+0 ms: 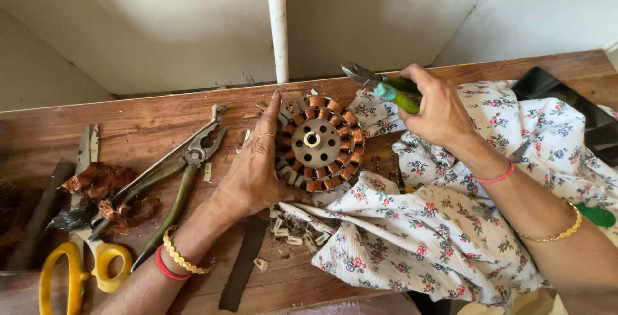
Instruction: The person uses pliers and a screwdriver to remove copper windings from a circular metal rotor. They repeatedly cut and pull the wires from the slots, rotating the rotor to access different sections.
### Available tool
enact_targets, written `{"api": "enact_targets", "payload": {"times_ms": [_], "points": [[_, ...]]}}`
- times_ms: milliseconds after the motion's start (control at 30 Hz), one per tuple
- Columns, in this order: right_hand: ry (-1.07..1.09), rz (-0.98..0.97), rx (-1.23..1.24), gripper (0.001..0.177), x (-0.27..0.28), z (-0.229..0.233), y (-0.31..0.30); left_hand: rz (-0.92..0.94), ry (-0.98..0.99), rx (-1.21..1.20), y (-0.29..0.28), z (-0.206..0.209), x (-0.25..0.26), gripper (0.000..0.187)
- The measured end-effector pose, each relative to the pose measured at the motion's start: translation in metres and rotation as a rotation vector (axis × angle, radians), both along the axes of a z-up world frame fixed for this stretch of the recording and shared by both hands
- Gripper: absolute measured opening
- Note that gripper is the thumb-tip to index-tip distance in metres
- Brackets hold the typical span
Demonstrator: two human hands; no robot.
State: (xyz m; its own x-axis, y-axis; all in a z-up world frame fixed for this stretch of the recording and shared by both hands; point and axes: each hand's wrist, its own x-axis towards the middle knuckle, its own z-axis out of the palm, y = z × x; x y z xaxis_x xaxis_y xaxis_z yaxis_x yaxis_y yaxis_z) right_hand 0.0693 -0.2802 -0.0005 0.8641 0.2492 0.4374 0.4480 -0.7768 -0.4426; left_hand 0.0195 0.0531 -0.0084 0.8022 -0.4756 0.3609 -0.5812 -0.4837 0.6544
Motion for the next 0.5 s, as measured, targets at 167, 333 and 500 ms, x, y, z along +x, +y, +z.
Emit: {"api": "enact_targets", "payload": {"times_ms": [167, 333, 500], "points": [[0.147, -0.019, -0.062, 0.040, 0.002, -0.004, 0.004, -0.003, 0.155, -0.014, 0.017, 0.011, 0.002, 0.129], [0.019, 0.017, 0.004, 0.038, -0.001, -0.001, 0.001, 0.040, 0.117, 0.089, 0.035, 0.015, 0.013, 0.090], [-0.153, 0.147, -0.099, 0.041, -0.005, 0.010, 0.004, 0.425, -0.012, 0.324, 0.037, 0.002, 0.015, 0.033]]}}
